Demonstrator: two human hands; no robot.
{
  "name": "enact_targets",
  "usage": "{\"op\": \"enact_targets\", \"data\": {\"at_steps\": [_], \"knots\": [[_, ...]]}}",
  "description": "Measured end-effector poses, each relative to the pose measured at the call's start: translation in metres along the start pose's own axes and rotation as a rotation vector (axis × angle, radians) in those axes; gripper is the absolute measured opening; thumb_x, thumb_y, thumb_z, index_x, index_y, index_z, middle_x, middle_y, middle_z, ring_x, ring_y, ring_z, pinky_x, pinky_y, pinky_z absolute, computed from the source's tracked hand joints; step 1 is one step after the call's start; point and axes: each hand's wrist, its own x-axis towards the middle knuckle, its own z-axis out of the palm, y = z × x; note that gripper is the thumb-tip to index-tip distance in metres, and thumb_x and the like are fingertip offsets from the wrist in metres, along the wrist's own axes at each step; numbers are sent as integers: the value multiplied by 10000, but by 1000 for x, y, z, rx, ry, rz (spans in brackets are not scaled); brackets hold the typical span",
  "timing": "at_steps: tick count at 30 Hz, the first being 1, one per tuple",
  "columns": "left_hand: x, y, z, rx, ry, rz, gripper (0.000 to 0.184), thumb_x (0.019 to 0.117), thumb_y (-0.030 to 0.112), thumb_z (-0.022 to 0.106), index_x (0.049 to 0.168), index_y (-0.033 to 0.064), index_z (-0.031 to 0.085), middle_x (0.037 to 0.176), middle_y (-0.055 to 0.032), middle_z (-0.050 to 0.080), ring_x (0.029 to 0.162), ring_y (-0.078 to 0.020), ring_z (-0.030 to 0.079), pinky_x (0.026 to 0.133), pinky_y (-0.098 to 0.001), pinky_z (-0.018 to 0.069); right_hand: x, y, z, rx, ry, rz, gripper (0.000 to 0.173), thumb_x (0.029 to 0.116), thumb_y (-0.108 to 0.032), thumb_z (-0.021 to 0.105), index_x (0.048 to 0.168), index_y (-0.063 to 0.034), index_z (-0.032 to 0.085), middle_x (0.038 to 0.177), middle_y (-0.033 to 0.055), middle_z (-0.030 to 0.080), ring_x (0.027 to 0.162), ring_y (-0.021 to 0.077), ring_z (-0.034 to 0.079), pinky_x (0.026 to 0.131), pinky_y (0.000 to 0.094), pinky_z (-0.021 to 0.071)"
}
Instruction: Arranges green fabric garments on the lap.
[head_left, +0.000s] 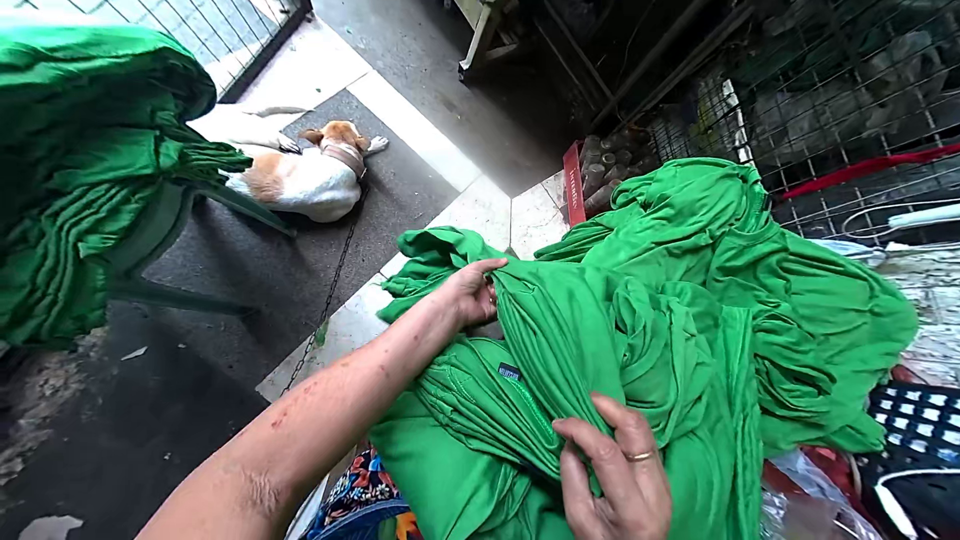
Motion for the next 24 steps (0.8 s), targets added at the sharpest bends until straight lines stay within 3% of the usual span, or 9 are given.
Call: {"op": "enact_targets", "data": {"at_steps": [2,3,6,8,13,15,18,21,24], "knots": [[11,2,-2,-30,18,6,152,1023,255,558,956,119,546,728,-4,592,573,-71,585,564,-220,529,-3,-1,1,-46,-23,-28,122,924,-84,592,983,-150,676,1099,115,630,982,161,576,897,211,449],[15,4,-2,-21,20,13,154,1024,250,556,949,115,549,719,-6,587,568,-75,582,560,-224,528,-2,-2,1,-84,-42,-35,143,926,-84,588,1006,-153,685,1126,135,635,979,178,582,890,226,456],[20,2,-5,161,-10,27,369,1059,402,493,1182,63,567,942,-80,636,776,-153,640,705,-308,554,5,-9,1,-227,-112,-74,300,892,-29,561,1095,-141,752,1265,230,666,866,241,637,759,302,488],[18,-3,-7,260,-82,-3,485,1064,501,438,1253,69,550,1015,-96,640,853,-180,649,758,-338,555,8,-11,3,-287,-135,-85,346,906,-26,538,1143,-146,760,1284,217,672,807,228,614,714,305,465],[5,-2,9,122,-86,102,194,1063,212,501,1117,45,585,873,-72,641,738,-141,642,678,-299,557,12,-6,5,-236,-73,-103,343,905,-33,514,1131,-103,763,1224,189,707,793,222,592,711,309,445],[-2,0,22,-16,-54,203,197,1059,206,498,1120,39,584,882,-73,662,753,-140,664,686,-311,578,18,-11,4,-237,-29,-95,339,905,-32,512,1124,-93,764,1202,193,715,804,225,599,721,308,447],[-19,-22,24,-376,-107,212,302,1102,327,326,1153,122,541,942,-17,635,834,-118,654,747,-311,570,29,-21,9,-244,37,-90,304,913,-35,533,1079,-106,778,1151,174,733,779,227,610,690,318,458],[5,-50,6,-483,-128,57,360,1110,298,287,967,130,571,746,-30,651,667,-130,658,605,-313,571,27,-26,19,-223,40,-112,271,942,-65,543,1043,-132,785,1148,150,741,739,211,597,669,326,441],[40,-45,-16,-203,-224,202,289,1120,159,297,1134,20,550,804,-57,637,690,-112,621,656,-276,548,19,-28,22,-233,17,-143,255,966,-102,534,1021,-153,778,1152,145,742,739,214,595,690,335,433]]}}
